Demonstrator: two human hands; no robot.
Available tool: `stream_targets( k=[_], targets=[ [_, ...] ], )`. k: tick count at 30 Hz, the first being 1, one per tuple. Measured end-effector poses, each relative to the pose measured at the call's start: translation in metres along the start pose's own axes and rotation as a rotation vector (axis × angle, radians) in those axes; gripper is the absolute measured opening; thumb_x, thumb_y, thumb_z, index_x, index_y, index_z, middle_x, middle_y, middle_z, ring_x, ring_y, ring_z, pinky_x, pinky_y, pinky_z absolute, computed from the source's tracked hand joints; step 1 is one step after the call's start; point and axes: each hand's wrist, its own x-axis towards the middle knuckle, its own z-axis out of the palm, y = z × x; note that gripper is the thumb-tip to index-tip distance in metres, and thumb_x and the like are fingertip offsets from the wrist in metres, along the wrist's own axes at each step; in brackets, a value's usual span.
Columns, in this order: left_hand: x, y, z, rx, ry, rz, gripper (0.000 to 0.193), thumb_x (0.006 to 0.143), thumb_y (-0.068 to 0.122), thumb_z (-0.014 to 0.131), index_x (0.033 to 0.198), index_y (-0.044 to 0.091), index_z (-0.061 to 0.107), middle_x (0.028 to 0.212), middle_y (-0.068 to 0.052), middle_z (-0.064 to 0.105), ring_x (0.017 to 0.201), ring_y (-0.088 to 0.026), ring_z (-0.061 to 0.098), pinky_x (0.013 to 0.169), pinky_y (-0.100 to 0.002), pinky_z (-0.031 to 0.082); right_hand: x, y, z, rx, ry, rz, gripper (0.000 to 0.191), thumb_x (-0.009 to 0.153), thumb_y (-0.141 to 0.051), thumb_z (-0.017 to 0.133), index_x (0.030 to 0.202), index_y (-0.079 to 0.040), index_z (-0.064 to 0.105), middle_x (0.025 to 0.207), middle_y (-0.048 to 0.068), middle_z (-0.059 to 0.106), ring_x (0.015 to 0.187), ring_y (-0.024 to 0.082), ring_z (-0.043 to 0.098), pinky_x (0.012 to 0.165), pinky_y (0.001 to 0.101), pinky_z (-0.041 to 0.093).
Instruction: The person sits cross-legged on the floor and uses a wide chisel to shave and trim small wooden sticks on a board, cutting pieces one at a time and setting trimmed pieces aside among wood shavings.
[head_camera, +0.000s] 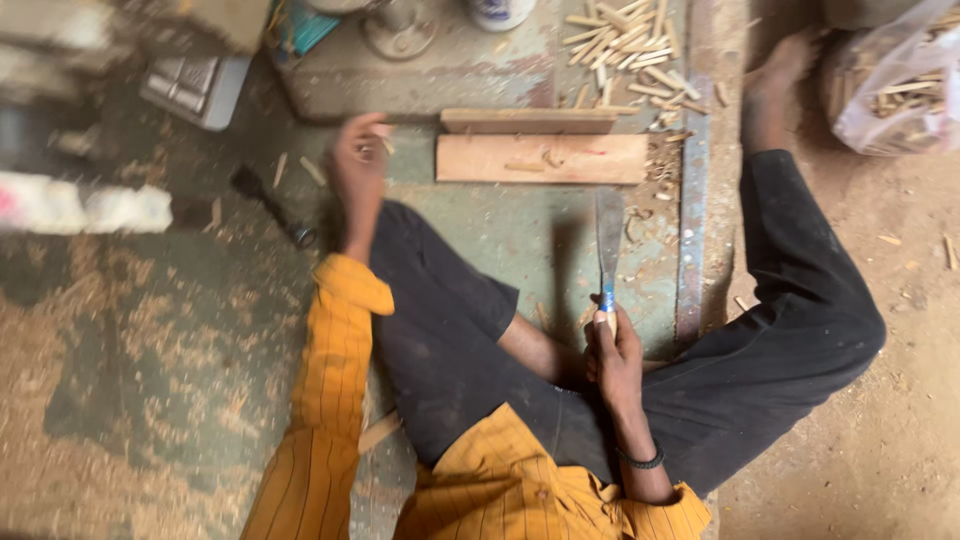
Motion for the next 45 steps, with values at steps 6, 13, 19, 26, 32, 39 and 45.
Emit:
stream_targets(
  k=[6,13,19,26,32,39,45],
  targets=[
    [0.015,0.104,0.145,-0.105,-0.443,0.287,0.02,0.092,0.012,0.074,0.109,0.001,0.073,0.103,-0.013,0.075,0.092,-0.023,0.075,0.079,-0.033,0.06,0.002,0.002,-0.001,0.056,0.008,-0.011,0.035,0.106,-0.027,0.05,0.134,-0.008,0.056,0.068,-0.005,0.043,0.043,0.004,0.034,0.036,0.0229,0.028],
    [0.07,0.115,0.28,0.542,-0.373,0.511,0.011,0.081,0.003,0.072,0.091,0.006,0.073,0.091,-0.019,0.072,0.084,-0.04,0.072,0.07,-0.047,0.058,-0.004,-0.003,-0.009,0.099,0.051,0.002,0.037,0.105,-0.026,0.051,0.138,-0.011,0.056,0.066,-0.005,0.043,0.043,0.003,0.035,0.036,0.0226,0.028],
    [0.078,0.111,0.309,0.676,-0.458,0.333,0.023,0.08,-0.003,0.07,0.103,0.002,0.07,0.094,-0.023,0.071,0.087,-0.04,0.072,0.07,-0.045,0.06,0.002,-0.004,-0.018,0.13,0.085,0.038,0.037,0.105,-0.024,0.052,0.139,-0.011,0.057,0.065,-0.005,0.043,0.043,0.004,0.034,0.036,0.023,0.028],
    [0.072,0.112,0.268,0.231,-0.387,0.221,0.027,0.073,0.011,0.08,0.1,0.006,0.077,0.095,-0.015,0.076,0.084,-0.026,0.074,0.073,-0.036,0.058,0.001,-0.004,-0.016,0.138,0.077,0.028,0.037,0.105,-0.024,0.052,0.139,-0.011,0.056,0.065,-0.004,0.043,0.043,0.004,0.036,0.036,0.0236,0.03],
    [-0.001,0.074,0.169,-0.278,-0.388,-0.052,0.023,0.084,0.008,0.073,0.106,0.003,0.074,0.093,-0.005,0.076,0.083,-0.006,0.069,0.077,-0.025,0.057,0.0,-0.005,-0.012,0.043,0.106,0.028,0.037,0.104,-0.027,0.053,0.137,-0.013,0.058,0.07,-0.004,0.047,0.043,0.004,0.038,0.037,0.0227,0.032],
    [-0.064,0.018,0.143,-0.023,-0.214,-0.061,0.014,0.08,0.004,0.076,0.094,0.0,0.074,0.082,-0.01,0.078,0.076,-0.014,0.076,0.07,-0.028,0.061,0.004,0.006,-0.005,-0.043,0.067,-0.009,0.034,0.103,-0.024,0.052,0.135,-0.01,0.055,0.072,-0.003,0.05,0.043,0.005,0.041,0.036,0.0234,0.034],
    [-0.054,0.021,0.178,0.153,-0.157,0.092,0.011,0.079,0.003,0.076,0.089,0.0,0.074,0.081,-0.016,0.073,0.07,-0.028,0.074,0.065,-0.036,0.059,0.003,0.008,-0.005,-0.05,0.051,-0.018,0.034,0.104,-0.023,0.053,0.135,-0.009,0.056,0.07,-0.003,0.047,0.044,0.004,0.037,0.037,0.0229,0.031]
  ],
)
